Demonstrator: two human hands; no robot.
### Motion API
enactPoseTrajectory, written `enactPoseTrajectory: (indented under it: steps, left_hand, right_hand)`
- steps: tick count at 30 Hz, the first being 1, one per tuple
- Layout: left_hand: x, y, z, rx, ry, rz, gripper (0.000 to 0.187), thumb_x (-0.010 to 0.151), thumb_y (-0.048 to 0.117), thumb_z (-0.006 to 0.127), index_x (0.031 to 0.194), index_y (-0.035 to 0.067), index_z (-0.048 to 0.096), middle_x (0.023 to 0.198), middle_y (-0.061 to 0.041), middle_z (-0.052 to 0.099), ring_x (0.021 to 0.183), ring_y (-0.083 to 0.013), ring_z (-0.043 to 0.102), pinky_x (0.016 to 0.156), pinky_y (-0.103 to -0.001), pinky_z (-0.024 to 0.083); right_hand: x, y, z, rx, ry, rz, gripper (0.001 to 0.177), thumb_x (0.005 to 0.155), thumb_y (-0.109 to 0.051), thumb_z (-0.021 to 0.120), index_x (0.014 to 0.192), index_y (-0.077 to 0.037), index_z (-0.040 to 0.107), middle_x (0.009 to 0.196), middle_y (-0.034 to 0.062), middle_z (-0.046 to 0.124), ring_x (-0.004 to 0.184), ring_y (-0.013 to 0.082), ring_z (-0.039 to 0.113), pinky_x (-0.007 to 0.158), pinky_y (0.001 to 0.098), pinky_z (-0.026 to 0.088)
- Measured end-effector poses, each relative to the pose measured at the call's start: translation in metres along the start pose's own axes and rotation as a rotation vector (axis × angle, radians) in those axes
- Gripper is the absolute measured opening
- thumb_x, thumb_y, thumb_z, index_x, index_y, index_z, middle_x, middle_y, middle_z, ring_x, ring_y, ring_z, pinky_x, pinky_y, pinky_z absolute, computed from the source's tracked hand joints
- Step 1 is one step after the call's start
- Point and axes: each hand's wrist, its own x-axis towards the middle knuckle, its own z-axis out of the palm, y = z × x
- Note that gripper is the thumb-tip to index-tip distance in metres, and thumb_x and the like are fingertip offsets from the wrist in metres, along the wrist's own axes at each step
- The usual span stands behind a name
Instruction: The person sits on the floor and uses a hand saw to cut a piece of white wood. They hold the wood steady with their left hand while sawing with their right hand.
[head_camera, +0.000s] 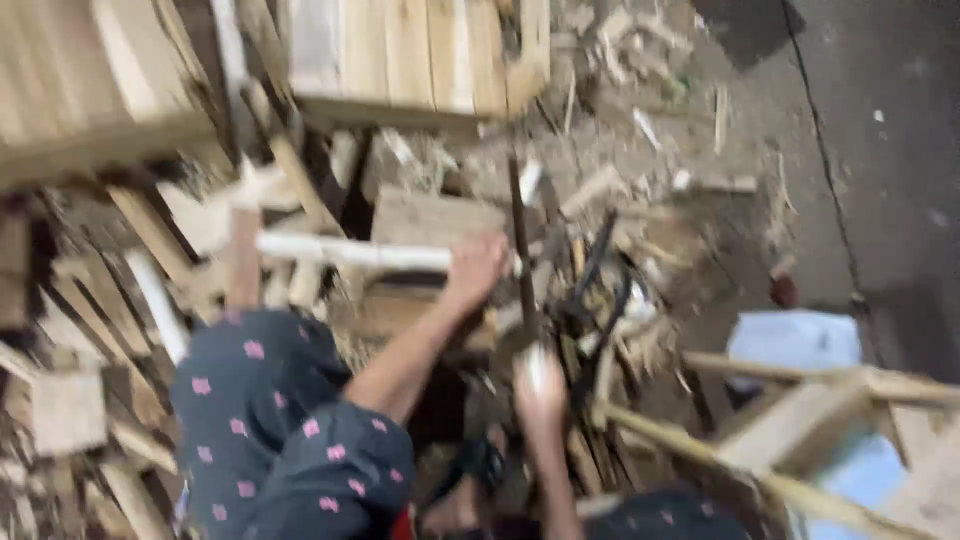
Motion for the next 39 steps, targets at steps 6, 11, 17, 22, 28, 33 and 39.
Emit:
enactPoseTrajectory:
  steps: [6, 11, 17, 22, 28, 33, 39]
  left_hand:
    - [0.023, 0.009, -0.030, -0.016, 0.158, -0.018, 0.012, 0.075, 0.017, 0.060, 0.071, 0.009, 0.053, 0.072, -0.009, 0.053, 0.059, -0.0279, 0.053, 0.052, -0.039, 0.043]
    - [0.023, 0.017, -0.049, -0.011, 0.149, 0.051, 0.013, 0.074, 0.018, 0.062, 0.077, 0.008, 0.054, 0.074, -0.009, 0.054, 0.063, -0.0266, 0.054, 0.056, -0.037, 0.043]
    - [-0.001, 0.009, -0.042, -0.063, 0.076, 0.046, 0.018, 0.078, 0.024, 0.062, 0.086, 0.009, 0.055, 0.082, -0.011, 0.054, 0.073, -0.0296, 0.052, 0.066, -0.040, 0.042]
    - [0.004, 0.016, -0.010, 0.006, 0.005, -0.077, 0.015, 0.077, 0.022, 0.059, 0.078, 0.008, 0.055, 0.079, -0.013, 0.055, 0.059, -0.0314, 0.053, 0.051, -0.042, 0.044]
    - [0.029, 0.007, -0.027, 0.031, 0.045, -0.004, 0.012, 0.077, 0.020, 0.059, 0.075, 0.010, 0.053, 0.075, -0.008, 0.053, 0.058, -0.0256, 0.053, 0.049, -0.037, 0.043]
    - [0.016, -0.001, 0.008, 0.082, 0.074, 0.038, 0.018, 0.074, 0.033, 0.059, 0.074, 0.016, 0.052, 0.067, -0.001, 0.052, 0.068, -0.0213, 0.058, 0.056, -0.034, 0.046]
    - [0.001, 0.011, 0.001, 0.312, 0.010, -0.039, 0.022, 0.091, 0.036, 0.046, 0.086, 0.015, 0.052, 0.075, -0.001, 0.056, 0.062, -0.0168, 0.053, 0.048, -0.034, 0.036]
  right_hand:
    - [0.008, -0.078, -0.045, 0.037, -0.044, 0.176, 0.030, 0.079, -0.024, 0.062, 0.101, -0.004, 0.058, 0.084, 0.0146, 0.064, 0.068, 0.0312, 0.061, 0.062, 0.0383, 0.050]
    - [-0.052, -0.100, -0.094, 0.017, -0.192, 0.534, 0.028, 0.078, -0.025, 0.061, 0.103, -0.013, 0.058, 0.076, 0.0098, 0.069, 0.062, 0.0290, 0.064, 0.059, 0.0381, 0.051]
    - [0.027, -0.043, 0.007, 0.057, -0.003, 0.225, 0.040, 0.075, -0.019, 0.064, 0.112, -0.006, 0.054, 0.084, 0.0140, 0.064, 0.069, 0.0310, 0.061, 0.060, 0.0395, 0.050]
    - [-0.020, -0.113, -0.082, -0.024, -0.125, 0.403, 0.032, 0.077, -0.031, 0.060, 0.098, -0.007, 0.056, 0.082, 0.0179, 0.066, 0.071, 0.0402, 0.061, 0.063, 0.0457, 0.048]
    - [-0.022, -0.105, -0.075, 0.044, -0.184, 0.540, 0.028, 0.077, -0.020, 0.064, 0.102, -0.011, 0.056, 0.070, 0.0129, 0.068, 0.056, 0.0304, 0.062, 0.054, 0.0393, 0.049]
    - [-0.010, -0.037, -0.062, 0.077, -0.210, 0.758, 0.026, 0.074, -0.029, 0.070, 0.093, -0.013, 0.063, 0.085, 0.0163, 0.068, 0.090, 0.0357, 0.065, 0.073, 0.0462, 0.046]
    - [-0.030, -0.103, -0.106, 0.067, -0.237, 0.500, 0.026, 0.080, -0.023, 0.061, 0.099, -0.007, 0.054, 0.079, 0.0147, 0.065, 0.065, 0.0326, 0.061, 0.062, 0.0424, 0.047]
